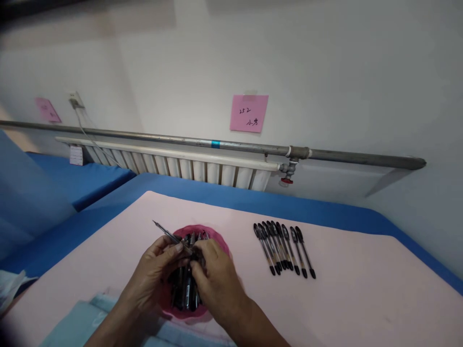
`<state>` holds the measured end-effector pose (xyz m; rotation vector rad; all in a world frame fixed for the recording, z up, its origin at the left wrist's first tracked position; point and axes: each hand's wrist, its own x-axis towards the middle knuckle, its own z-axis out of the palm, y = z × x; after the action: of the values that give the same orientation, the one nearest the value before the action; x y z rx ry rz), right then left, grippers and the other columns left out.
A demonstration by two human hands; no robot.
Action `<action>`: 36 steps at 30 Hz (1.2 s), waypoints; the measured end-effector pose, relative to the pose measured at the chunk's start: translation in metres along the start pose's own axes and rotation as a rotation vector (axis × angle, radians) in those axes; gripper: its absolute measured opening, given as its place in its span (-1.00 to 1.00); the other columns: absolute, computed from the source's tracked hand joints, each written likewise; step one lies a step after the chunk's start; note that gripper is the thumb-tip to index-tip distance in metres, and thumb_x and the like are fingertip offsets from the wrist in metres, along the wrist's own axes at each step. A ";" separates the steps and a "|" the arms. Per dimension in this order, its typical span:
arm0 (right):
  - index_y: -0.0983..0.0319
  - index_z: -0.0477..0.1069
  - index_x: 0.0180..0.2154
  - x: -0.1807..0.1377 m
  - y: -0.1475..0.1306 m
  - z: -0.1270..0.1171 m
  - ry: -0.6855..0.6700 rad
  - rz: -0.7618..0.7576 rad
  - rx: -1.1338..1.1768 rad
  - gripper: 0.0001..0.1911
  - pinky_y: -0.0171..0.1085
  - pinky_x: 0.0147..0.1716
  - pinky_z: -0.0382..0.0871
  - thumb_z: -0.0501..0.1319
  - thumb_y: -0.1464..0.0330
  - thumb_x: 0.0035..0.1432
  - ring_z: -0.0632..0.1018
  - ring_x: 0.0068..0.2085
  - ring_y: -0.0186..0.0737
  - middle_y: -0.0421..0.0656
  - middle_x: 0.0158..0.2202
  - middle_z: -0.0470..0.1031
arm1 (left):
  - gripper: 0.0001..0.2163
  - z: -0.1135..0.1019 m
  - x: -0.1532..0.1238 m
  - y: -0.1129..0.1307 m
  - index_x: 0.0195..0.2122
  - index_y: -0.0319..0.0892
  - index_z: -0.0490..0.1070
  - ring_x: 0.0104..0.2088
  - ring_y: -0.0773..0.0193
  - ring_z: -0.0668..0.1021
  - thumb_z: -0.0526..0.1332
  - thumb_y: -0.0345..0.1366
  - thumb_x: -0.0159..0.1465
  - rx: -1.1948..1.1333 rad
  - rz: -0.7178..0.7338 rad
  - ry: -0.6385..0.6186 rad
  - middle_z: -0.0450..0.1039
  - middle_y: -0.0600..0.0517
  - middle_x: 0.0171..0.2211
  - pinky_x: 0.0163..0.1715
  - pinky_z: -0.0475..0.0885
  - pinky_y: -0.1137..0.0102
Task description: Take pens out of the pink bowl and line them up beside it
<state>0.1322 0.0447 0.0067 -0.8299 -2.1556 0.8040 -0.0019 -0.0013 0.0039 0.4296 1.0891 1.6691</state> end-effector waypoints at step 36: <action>0.19 0.35 -0.32 0.001 0.001 0.003 -0.093 0.049 -0.017 -0.83 -0.25 -0.35 0.31 0.10 0.51 0.02 0.46 -0.31 -0.22 -0.19 -0.36 0.46 | -0.84 -0.005 -0.002 0.003 -0.33 -0.19 0.51 -0.39 0.28 0.49 0.28 -0.33 0.03 0.438 0.088 -0.210 0.50 0.03 -0.42 -0.35 0.36 0.45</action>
<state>0.1297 0.0455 0.0046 -0.8734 -2.2336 0.8652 -0.0064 -0.0051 0.0040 0.9240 1.2898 1.4156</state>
